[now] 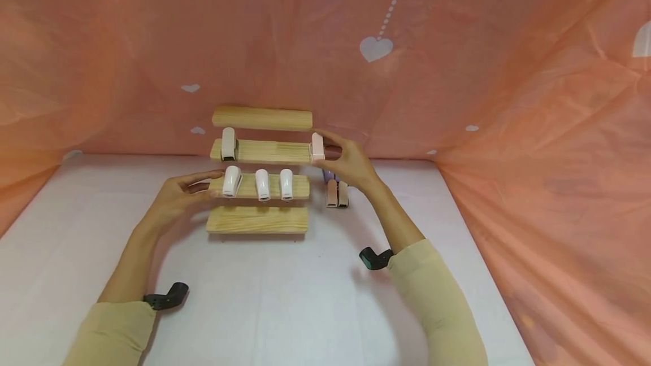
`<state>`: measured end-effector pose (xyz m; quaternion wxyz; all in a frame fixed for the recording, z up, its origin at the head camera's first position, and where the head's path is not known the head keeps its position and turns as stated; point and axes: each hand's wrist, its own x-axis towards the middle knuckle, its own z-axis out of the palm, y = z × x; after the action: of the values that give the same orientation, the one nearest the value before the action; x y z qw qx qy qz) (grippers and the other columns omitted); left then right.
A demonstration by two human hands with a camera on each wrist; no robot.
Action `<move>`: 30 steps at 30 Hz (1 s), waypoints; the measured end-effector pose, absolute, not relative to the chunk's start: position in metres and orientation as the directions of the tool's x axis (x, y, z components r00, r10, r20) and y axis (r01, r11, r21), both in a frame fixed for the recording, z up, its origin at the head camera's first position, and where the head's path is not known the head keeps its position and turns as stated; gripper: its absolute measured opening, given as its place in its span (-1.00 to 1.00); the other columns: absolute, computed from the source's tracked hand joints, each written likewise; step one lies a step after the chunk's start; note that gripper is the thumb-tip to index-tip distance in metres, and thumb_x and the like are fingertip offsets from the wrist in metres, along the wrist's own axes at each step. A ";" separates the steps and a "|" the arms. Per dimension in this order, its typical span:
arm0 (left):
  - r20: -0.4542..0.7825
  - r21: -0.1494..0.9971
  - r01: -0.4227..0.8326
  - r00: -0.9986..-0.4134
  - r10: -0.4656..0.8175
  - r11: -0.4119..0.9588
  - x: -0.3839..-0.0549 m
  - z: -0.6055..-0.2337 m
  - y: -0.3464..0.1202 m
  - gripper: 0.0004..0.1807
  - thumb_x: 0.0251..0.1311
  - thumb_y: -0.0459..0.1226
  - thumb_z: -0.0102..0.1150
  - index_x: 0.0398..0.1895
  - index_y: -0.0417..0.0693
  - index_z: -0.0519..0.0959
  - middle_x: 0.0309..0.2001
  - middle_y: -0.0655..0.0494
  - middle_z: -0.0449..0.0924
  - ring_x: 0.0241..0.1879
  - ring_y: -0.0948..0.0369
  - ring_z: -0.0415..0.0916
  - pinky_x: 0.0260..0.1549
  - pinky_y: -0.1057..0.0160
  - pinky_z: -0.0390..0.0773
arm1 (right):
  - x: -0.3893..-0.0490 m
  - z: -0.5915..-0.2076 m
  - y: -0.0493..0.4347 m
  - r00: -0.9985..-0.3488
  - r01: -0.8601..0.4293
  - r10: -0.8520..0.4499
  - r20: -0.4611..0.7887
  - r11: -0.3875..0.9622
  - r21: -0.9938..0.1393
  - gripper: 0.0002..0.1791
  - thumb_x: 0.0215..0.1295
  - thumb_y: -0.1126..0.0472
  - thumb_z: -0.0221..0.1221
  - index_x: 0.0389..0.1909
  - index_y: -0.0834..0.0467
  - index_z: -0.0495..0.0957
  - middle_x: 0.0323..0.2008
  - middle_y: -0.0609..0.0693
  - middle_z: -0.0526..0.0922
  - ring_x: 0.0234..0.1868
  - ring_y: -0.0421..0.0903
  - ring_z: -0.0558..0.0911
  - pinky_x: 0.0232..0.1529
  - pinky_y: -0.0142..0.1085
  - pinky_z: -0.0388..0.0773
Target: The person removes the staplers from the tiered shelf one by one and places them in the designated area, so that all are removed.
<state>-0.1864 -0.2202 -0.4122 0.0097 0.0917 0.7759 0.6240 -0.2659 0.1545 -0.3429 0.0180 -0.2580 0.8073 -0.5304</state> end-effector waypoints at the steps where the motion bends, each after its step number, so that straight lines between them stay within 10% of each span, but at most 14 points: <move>1: 0.098 0.970 0.128 -0.983 0.153 0.205 -0.187 -0.412 -0.220 -0.44 0.23 -0.24 0.37 0.28 -0.20 0.52 0.28 -0.01 0.50 0.09 0.28 0.50 0.00 0.44 0.56 | -0.266 -0.344 0.157 -0.867 -0.402 -0.431 0.249 0.309 -0.862 -0.23 0.15 0.35 0.42 0.41 0.15 0.37 0.20 0.16 0.55 0.14 0.09 0.61 0.01 -0.25 0.64; 30: 0.093 0.957 0.130 -0.984 0.152 0.259 -0.188 -0.414 -0.221 -0.44 0.20 -0.23 0.40 0.27 -0.18 0.54 0.24 -0.02 0.54 0.16 0.11 0.46 0.05 0.44 0.51 | -0.251 -0.405 0.220 -0.919 -0.347 -0.325 0.225 0.390 -0.853 -0.23 0.10 0.49 0.39 0.37 0.31 0.36 0.21 0.30 0.53 0.18 0.22 0.56 0.19 0.01 0.48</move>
<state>-0.1881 -0.2207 -0.4140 0.0089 0.0890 0.7933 0.6022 -0.2506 0.2202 -0.4049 -0.0108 -0.2014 0.8337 -0.5140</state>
